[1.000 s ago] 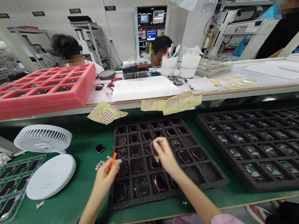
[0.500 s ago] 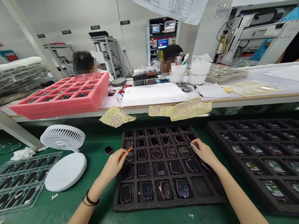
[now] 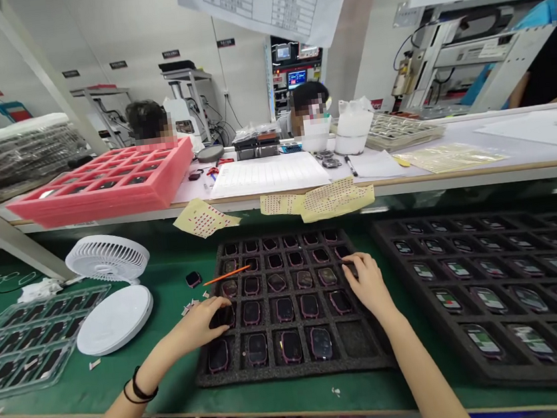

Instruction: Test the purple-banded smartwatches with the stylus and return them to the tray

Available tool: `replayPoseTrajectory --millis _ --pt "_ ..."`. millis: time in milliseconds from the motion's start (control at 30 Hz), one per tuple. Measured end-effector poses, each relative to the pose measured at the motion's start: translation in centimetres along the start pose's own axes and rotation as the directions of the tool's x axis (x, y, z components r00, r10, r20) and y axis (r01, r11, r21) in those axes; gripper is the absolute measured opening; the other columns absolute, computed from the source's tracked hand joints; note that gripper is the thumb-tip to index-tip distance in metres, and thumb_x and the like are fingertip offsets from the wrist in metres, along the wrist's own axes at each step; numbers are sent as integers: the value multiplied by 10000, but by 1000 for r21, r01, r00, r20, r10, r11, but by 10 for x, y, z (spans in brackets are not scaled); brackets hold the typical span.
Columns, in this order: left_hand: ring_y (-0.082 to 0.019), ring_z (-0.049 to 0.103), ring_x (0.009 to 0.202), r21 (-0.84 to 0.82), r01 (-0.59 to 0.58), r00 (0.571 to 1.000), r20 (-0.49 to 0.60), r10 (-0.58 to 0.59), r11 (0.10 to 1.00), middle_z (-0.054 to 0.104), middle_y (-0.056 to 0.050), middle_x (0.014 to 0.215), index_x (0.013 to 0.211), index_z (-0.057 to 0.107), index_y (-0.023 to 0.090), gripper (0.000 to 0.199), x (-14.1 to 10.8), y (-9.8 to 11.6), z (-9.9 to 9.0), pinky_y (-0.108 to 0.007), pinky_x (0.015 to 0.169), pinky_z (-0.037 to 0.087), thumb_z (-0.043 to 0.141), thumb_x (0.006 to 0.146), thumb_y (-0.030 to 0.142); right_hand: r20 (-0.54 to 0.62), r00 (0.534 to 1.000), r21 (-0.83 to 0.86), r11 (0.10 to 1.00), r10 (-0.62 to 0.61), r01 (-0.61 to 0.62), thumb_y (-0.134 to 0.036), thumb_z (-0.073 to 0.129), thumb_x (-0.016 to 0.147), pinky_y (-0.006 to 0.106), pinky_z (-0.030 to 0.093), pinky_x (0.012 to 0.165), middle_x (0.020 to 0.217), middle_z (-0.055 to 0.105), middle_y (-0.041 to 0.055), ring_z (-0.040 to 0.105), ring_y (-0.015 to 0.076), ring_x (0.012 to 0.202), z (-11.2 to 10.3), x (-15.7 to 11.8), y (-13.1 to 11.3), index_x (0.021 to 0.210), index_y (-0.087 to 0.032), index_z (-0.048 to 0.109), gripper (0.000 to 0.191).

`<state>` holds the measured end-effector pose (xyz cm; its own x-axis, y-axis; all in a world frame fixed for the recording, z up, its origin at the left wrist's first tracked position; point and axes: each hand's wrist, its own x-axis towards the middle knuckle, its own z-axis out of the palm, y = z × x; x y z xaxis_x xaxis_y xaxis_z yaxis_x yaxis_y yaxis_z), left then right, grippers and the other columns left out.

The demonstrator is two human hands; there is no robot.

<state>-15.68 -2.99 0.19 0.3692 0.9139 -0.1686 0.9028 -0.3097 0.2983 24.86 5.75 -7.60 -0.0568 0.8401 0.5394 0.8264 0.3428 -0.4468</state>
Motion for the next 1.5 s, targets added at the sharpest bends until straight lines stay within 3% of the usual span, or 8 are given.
replayPoseTrajectory --millis 200,367,467,767,933,1100,1267,1500 --pt "-271 595 1056 114 -46 999 -24 49 992 636 -77 1112 1098 523 216 404 10 1 1 -368 886 462 640 712 190 -13 999 105 994 -34 36 -396 422 929 480 432 907 1060 556 116 545 293 1046 -7 -36 -39 1045 -222 564 253" --pt "-216 604 930 -48 -134 986 -106 129 990 624 -42 997 994 521 214 318 9 3 -11 -314 806 489 623 697 266 25 999 177 984 20 -24 -419 436 930 489 421 942 1094 558 108 545 288 1080 -13 -69 -54 1047 -233 569 257" --pt "-214 599 958 -86 -226 966 -147 212 970 617 -54 1036 1045 525 208 354 16 14 -12 -311 840 483 620 708 263 -17 996 244 966 89 -82 -417 437 929 455 444 923 1043 575 97 571 266 1032 -18 -72 -53 1015 -229 574 248" --pt "-265 641 973 146 -274 960 102 261 951 660 -100 1068 1218 543 199 500 48 44 -6 -318 811 492 657 731 190 -13 984 300 939 177 -165 -411 456 919 424 481 859 1001 601 92 595 250 954 -23 -71 -54 984 -220 580 237" --pt "-254 651 960 77 -261 963 87 254 962 684 -82 1067 1126 621 194 431 51 44 -10 -300 816 488 697 701 195 -17 980 324 928 198 -182 -404 464 917 422 488 848 991 611 95 601 245 927 -22 -71 -53 966 -212 583 231" --pt "-214 658 935 -21 -279 960 18 280 960 705 -55 1020 1093 661 194 376 65 66 -18 -263 824 479 677 720 149 -18 976 339 920 215 -197 -403 464 918 410 495 838 988 613 95 605 238 913 -22 -71 -54 968 -210 589 236" --pt "-252 664 949 6 -258 960 113 255 966 722 -66 1007 1020 689 185 331 72 73 -21 -292 832 483 752 698 228 -4 971 351 910 238 -221 -414 465 916 409 499 836 984 622 94 608 239 911 -23 -71 -54 962 -210 592 245" --pt "-289 673 918 16 27 999 19 -27 1000 721 -111 966 1056 639 150 352 51 64 4 -351 811 500 729 724 223 8 970 359 904 244 -230 -435 478 906 409 502 827 973 635 94 614 242 897 -23 -70 -53 958 -212 598 259"
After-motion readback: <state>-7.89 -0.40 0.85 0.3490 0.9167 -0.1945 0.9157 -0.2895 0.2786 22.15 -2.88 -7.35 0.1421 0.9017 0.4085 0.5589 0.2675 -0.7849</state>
